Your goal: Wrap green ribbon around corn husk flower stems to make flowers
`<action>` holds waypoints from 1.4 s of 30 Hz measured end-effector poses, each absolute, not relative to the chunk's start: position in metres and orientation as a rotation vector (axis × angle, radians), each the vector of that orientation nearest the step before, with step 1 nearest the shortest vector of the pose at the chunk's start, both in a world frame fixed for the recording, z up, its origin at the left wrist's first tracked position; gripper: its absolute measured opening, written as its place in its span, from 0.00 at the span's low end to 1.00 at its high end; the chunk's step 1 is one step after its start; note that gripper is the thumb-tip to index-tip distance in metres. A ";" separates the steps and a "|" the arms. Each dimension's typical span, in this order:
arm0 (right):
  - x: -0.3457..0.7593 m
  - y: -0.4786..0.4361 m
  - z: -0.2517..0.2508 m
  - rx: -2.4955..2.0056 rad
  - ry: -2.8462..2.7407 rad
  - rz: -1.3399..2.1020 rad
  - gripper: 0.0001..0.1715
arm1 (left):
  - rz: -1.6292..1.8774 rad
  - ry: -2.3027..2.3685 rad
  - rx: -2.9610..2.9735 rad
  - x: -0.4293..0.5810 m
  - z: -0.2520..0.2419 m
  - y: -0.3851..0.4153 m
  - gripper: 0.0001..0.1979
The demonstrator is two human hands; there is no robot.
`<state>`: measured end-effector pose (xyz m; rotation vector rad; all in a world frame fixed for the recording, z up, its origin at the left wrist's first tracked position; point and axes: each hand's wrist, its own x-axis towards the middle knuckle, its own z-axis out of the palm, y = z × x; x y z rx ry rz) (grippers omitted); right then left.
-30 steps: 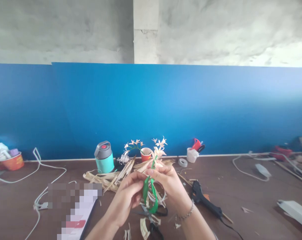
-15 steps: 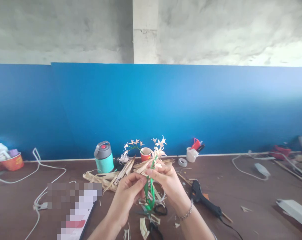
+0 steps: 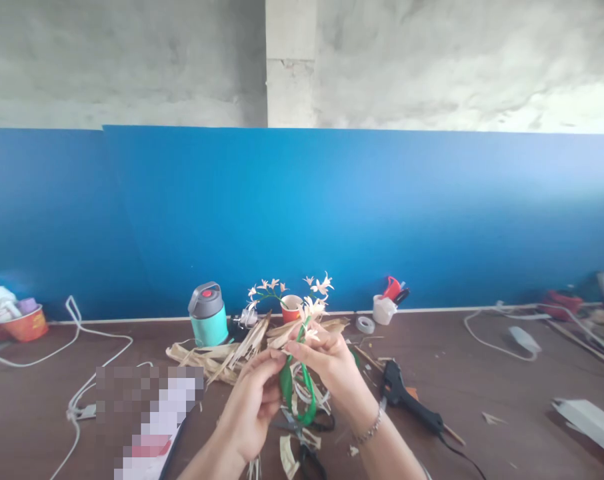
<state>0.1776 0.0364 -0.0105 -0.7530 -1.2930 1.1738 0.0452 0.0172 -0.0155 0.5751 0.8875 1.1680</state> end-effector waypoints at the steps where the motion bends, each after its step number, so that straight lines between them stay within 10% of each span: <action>1: 0.178 0.035 -0.009 -0.752 -1.292 1.179 0.13 | 1.145 0.868 0.538 0.045 -0.014 0.018 0.13; 21: 0.184 0.032 -0.004 -0.771 -1.382 1.175 0.23 | 1.143 1.025 1.431 0.023 0.005 0.020 0.12; 42: 0.186 0.028 0.003 -0.879 -1.767 0.696 0.13 | 1.016 0.989 1.032 0.029 -0.005 0.023 0.15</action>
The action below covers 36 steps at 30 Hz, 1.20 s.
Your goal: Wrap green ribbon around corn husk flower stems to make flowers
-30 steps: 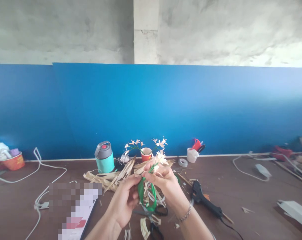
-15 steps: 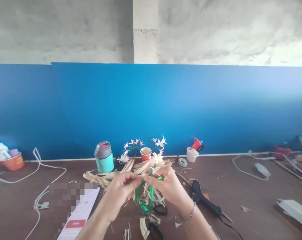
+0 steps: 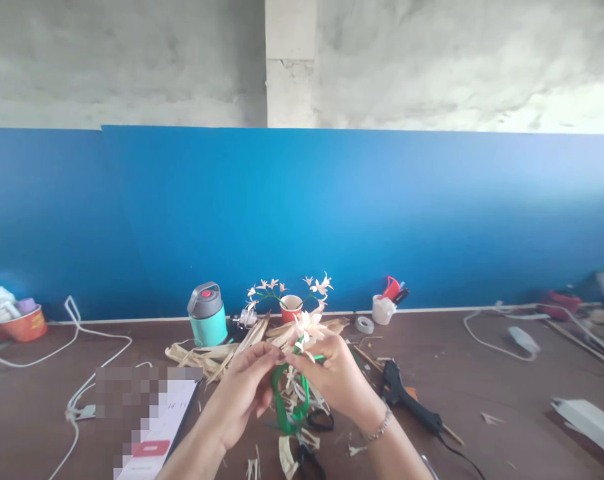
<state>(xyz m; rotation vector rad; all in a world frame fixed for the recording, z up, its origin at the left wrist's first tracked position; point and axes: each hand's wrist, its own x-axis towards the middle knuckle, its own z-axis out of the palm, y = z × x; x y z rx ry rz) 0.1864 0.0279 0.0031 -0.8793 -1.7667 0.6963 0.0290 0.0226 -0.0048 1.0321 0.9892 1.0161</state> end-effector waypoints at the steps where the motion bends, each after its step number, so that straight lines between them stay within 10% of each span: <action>1: 0.186 0.027 0.004 -0.867 -1.778 0.687 0.12 | 1.003 0.979 1.004 0.029 -0.005 0.023 0.16; 36: 0.169 0.016 -0.002 -1.287 -1.735 0.649 0.16 | 1.325 0.895 0.807 0.034 -0.021 0.032 0.17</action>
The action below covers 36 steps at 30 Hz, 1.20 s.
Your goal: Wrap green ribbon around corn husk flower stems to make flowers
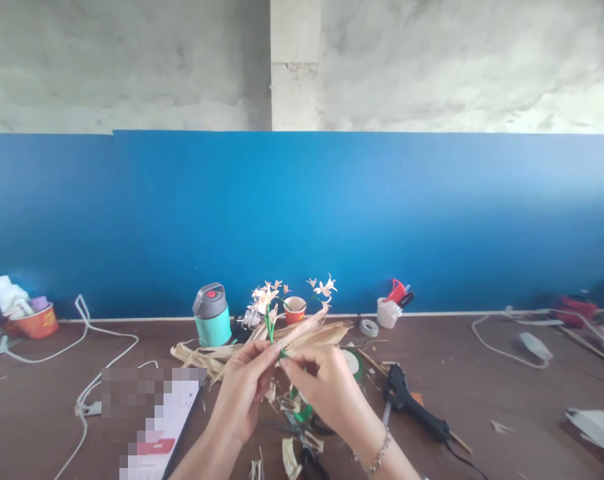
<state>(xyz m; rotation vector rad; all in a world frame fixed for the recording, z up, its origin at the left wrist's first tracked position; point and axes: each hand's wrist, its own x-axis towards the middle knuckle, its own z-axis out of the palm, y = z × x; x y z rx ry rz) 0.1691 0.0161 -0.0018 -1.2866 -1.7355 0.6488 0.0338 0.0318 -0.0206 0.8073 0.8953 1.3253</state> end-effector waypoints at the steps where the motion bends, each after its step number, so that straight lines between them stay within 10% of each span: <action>1: 0.167 0.014 -0.003 -1.310 -1.776 0.682 0.15 | 1.328 0.896 0.808 0.034 -0.021 0.032 0.17; 11: 0.153 0.022 -0.020 -1.147 -1.719 1.065 0.13 | 1.337 0.906 0.734 0.031 -0.010 0.029 0.20; 20: 0.143 0.014 -0.025 -1.205 -1.783 0.560 0.10 | 1.373 0.855 0.617 0.035 -0.023 0.029 0.15; 36: 0.145 0.021 -0.025 -1.089 -1.591 0.791 0.13 | 1.345 0.760 0.635 0.038 -0.020 0.024 0.14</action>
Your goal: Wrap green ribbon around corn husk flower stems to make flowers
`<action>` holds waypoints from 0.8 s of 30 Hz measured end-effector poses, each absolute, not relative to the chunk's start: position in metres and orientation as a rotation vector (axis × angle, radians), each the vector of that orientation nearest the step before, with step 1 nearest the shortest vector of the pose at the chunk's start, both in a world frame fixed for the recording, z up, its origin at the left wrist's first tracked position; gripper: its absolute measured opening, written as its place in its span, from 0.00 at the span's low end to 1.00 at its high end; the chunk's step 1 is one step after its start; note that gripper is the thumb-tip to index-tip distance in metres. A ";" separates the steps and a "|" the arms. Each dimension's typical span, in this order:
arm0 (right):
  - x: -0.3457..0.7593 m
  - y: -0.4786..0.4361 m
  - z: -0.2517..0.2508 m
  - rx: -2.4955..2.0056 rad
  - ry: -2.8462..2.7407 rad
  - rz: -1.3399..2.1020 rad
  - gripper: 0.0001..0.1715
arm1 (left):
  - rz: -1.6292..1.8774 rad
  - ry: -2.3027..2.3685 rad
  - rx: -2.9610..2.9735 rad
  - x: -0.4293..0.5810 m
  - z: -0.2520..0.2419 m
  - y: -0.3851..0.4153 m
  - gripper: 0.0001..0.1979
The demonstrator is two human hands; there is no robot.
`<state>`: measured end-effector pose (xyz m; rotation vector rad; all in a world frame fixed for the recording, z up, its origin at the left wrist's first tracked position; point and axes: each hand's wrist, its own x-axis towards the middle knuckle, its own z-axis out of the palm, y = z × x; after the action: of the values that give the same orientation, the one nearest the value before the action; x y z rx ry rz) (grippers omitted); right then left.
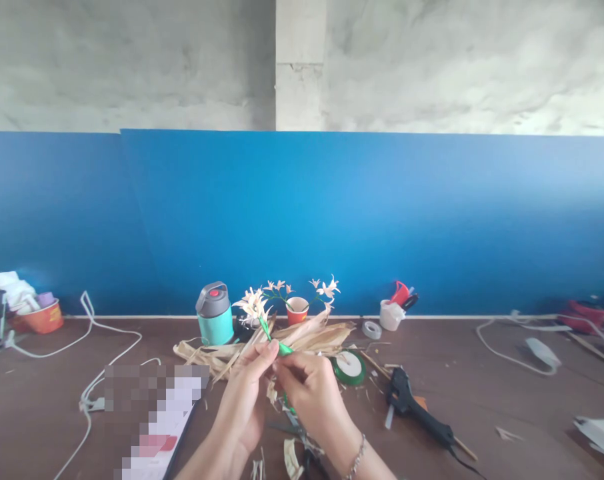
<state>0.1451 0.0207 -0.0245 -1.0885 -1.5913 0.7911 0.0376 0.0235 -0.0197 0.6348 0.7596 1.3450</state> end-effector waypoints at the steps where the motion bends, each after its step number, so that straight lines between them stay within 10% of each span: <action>1: 0.144 0.020 -0.025 -1.079 -1.579 0.803 0.13 | 1.356 0.763 0.638 0.038 -0.019 0.023 0.15; 24: 0.155 0.035 -0.031 -0.846 -1.618 0.750 0.19 | 1.629 0.942 1.218 0.036 -0.026 0.025 0.06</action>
<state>0.1548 0.0350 -0.0314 -0.8463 -1.6184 0.7495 0.0358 0.0247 -0.0264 1.2176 0.9422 1.6291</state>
